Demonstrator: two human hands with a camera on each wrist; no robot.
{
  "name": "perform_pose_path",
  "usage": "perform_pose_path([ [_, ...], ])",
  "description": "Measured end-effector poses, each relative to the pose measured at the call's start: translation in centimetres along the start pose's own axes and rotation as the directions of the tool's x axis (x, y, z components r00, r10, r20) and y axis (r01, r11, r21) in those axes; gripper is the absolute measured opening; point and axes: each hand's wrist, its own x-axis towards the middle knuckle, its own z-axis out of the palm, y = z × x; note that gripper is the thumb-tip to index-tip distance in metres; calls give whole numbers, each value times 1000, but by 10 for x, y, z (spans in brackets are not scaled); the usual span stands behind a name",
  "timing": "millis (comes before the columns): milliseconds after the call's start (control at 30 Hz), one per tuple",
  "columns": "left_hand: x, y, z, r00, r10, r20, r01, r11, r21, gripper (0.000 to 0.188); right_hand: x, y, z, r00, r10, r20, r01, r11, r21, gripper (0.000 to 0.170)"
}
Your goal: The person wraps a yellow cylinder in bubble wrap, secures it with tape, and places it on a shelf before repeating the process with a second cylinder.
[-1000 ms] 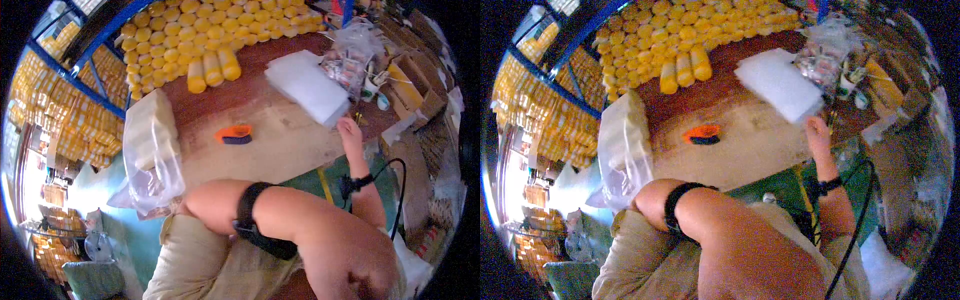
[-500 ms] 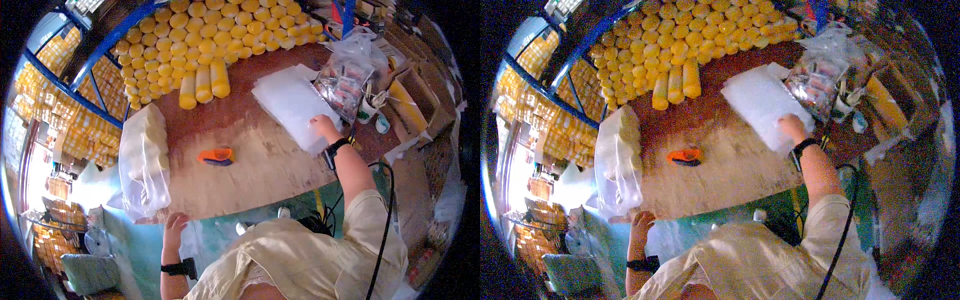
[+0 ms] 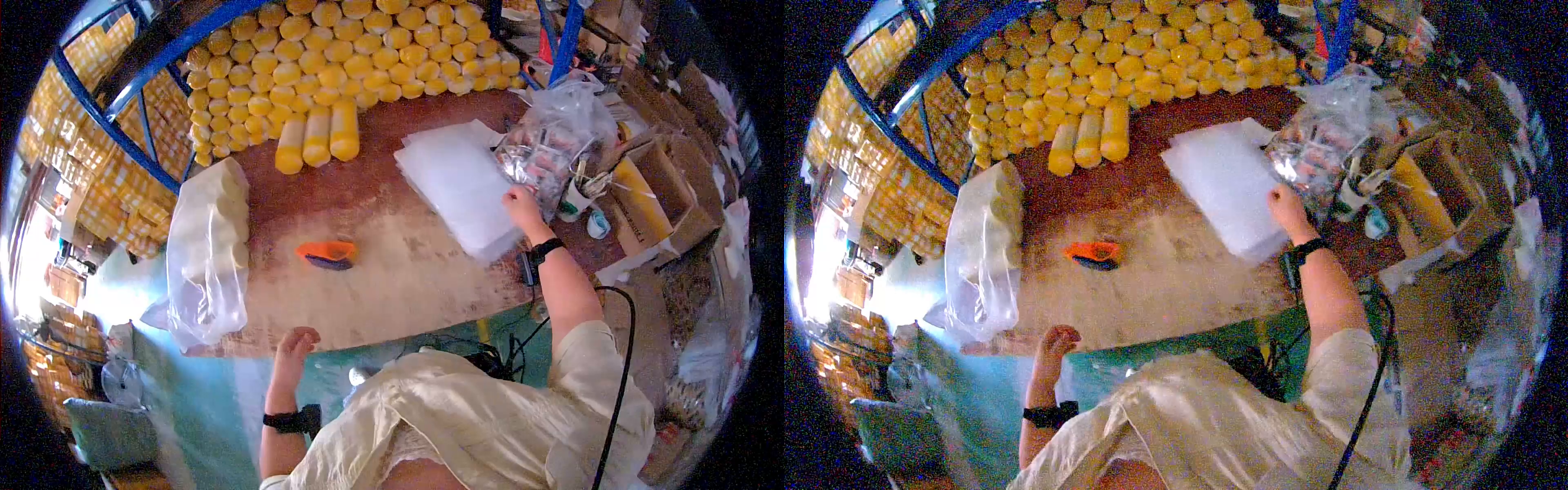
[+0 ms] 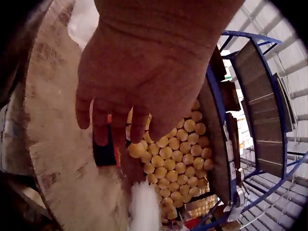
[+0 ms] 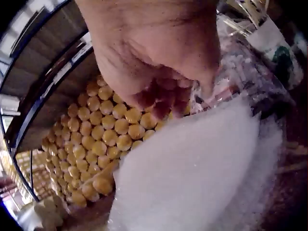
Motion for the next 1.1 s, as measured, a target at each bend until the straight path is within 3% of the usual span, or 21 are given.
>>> perform_pose_path([
  [33,4,-2,3,999,21,28,-22,999,27,18,-4,-9,-7,997,-78,-22,80,993,82,27],
  [67,7,0,9,999,5,33,-5,1000,11,18,-12,-9,6,921,-362,-144,375,924,73,36],
  [167,16,18,24,998,19,62,-19,1000,-3,18,-48,-44,20,940,-331,86,333,827,-454,27],
  [233,18,29,32,989,89,119,-93,995,29,17,-40,-44,27,995,18,96,9,961,-277,25],
  [267,24,16,28,976,148,162,-161,985,66,17,-37,-34,29,996,-34,83,44,992,-117,21],
  [367,21,16,30,983,76,169,-90,993,80,16,-23,-15,10,986,-10,165,-22,981,192,21],
  [400,20,15,31,984,61,170,-77,993,94,16,-20,-9,3,975,-6,220,-36,982,184,23],
  [533,22,17,31,986,51,158,-64,995,80,16,-16,-13,-7,990,77,115,-96,980,175,30],
  [600,22,17,30,987,64,150,-73,996,57,15,-26,-14,18,973,-200,-111,189,977,-100,35],
  [667,20,15,28,985,83,148,-92,994,55,15,-49,-30,25,962,-271,-35,246,915,-321,42],
  [767,11,10,19,992,88,85,-93,994,57,16,-52,-52,21,993,9,115,34,928,-371,36],
  [800,6,8,14,996,67,55,-70,996,54,16,-41,-26,34,994,58,88,-29,954,-297,27],
  [833,1,4,9,999,46,29,-47,998,50,17,-39,-24,24,982,42,184,-8,983,-185,24],
  [900,-9,-3,2,1000,0,-25,-1,999,-47,17,-24,-2,22,980,9,196,12,994,-106,25],
  [967,-23,-17,-8,995,-59,-83,39,972,-231,19,-17,2,7,937,2,349,21,998,-63,25],
  [1000,-27,-30,-17,991,-63,-116,44,986,-161,19,-16,0,-2,908,1,419,18,999,-42,26],
  [1100,-43,-34,-24,970,-135,-202,71,953,-294,19,-27,-33,-25,971,-39,234,35,999,19,25],
])
